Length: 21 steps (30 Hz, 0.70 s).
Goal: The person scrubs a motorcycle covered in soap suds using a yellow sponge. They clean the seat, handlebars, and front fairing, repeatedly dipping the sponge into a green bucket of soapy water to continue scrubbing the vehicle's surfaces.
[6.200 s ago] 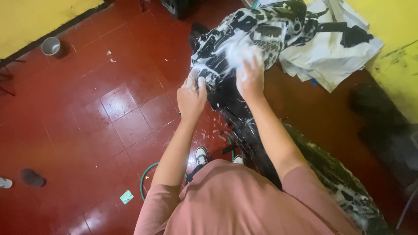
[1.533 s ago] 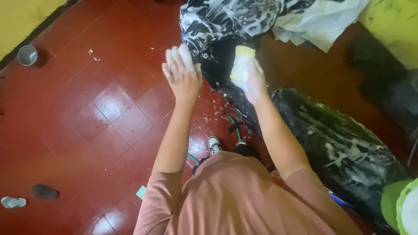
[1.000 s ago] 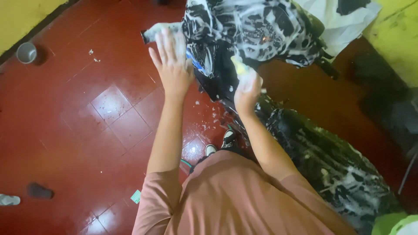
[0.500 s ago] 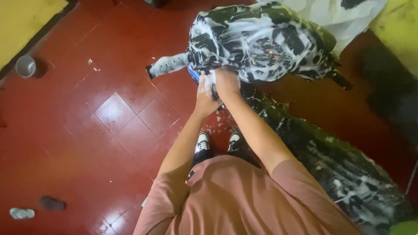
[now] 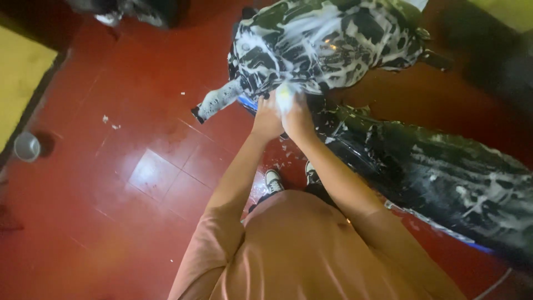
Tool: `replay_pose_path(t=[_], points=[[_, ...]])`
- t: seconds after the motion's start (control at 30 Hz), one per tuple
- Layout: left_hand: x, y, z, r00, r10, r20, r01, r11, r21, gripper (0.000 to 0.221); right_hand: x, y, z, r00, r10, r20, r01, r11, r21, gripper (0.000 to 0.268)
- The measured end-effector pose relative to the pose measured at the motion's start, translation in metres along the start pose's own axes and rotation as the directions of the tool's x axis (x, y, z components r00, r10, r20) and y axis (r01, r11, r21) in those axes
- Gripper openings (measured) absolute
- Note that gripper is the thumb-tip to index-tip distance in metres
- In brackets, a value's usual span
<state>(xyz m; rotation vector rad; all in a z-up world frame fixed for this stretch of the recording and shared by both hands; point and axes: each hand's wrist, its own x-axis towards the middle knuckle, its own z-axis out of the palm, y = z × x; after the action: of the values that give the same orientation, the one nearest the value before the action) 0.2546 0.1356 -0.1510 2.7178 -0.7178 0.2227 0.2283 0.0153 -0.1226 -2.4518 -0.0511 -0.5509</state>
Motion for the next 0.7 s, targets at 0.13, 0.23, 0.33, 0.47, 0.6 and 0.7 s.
replay_pose_path(t=[0.13,0.23,0.33,0.47,0.6,0.7], points=[[-0.003,-0.004,-0.005,0.996,0.093,0.018,-0.094,0.994,0.062,0.069,-0.029,-0.009,-0.013,0.991,-0.131,0.039,0.137,0.963,-0.233,0.049],[-0.001,0.015,-0.050,0.990,0.125,0.069,-0.134,0.981,0.140,0.064,-0.070,0.066,0.052,0.987,-0.011,0.158,0.029,0.993,-0.113,0.048],[-0.006,0.025,-0.072,0.984,0.089,0.154,-0.121,0.970,0.209,0.074,-0.035,0.010,0.017,0.773,0.462,0.435,-0.600,0.756,0.262,0.049],[-0.015,0.006,-0.038,0.983,0.091,0.162,-0.130,0.961,0.245,0.065,-0.005,-0.035,-0.043,0.577,0.564,0.591,-0.815,0.353,0.459,0.049],[-0.018,0.026,-0.052,0.987,0.064,0.148,-0.104,0.953,0.286,0.064,0.002,-0.041,-0.049,0.584,0.521,0.622,-0.804,0.265,0.533,0.051],[-0.010,0.040,-0.060,0.972,-0.059,0.229,-0.008,0.960,0.280,0.065,0.031,-0.040,-0.047,0.588,0.477,0.653,-0.789,0.162,0.592,0.053]])
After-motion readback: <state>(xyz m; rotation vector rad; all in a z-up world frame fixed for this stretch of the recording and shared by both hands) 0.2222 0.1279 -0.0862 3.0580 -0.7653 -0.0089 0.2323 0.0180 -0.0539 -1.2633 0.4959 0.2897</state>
